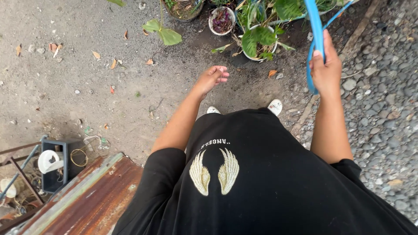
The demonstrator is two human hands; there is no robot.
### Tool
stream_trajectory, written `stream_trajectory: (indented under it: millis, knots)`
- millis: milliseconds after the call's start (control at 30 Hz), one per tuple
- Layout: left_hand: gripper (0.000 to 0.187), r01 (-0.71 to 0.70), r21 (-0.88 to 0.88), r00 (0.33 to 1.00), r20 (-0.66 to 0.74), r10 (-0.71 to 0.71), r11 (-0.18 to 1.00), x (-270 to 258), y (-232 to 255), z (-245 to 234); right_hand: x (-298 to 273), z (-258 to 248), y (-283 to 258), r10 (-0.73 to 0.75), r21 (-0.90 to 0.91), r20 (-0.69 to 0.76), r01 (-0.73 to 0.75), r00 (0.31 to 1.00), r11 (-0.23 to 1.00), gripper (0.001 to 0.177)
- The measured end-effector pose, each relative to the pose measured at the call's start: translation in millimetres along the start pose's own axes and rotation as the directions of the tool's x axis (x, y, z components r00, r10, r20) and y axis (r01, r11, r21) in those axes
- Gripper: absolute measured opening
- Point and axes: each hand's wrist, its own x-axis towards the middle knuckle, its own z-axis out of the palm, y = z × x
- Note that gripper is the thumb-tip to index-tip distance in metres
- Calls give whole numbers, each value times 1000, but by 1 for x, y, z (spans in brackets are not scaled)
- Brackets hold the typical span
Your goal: Watering a variety of plants in pots and the ground using a blue garden hose.
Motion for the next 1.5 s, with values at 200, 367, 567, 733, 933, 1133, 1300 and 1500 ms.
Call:
stream_trajectory:
  millis: [200,367,567,733,933,1133,1300,1500]
  knots:
    - [39,-8,-51,1000,25,9,999,49,10,67,22,-41,9,-24,-134,129,42,991,990,57]
    - [44,-111,16,991,80,110,994,92,55,154,28,-80,19,-52,-23,179,57,982,998,57]
    - [46,-232,-43,953,190,236,972,152,76,284,25,-110,19,10,25,234,-17,972,1000,57]
    - [39,-106,-497,947,215,240,862,176,43,371,16,-134,22,-27,20,281,23,959,1000,55]
    - [35,-212,-436,948,125,293,875,172,38,399,12,-155,38,3,84,295,-29,955,996,55]
    - [31,-159,-485,969,90,230,860,159,49,406,9,-164,46,30,58,327,-52,944,997,54]
    - [36,-185,-452,949,147,277,872,169,45,410,10,-169,35,81,-33,320,-74,944,997,55]
    - [37,-235,-329,950,121,288,915,157,65,412,9,-170,56,22,4,280,-24,960,1000,61]
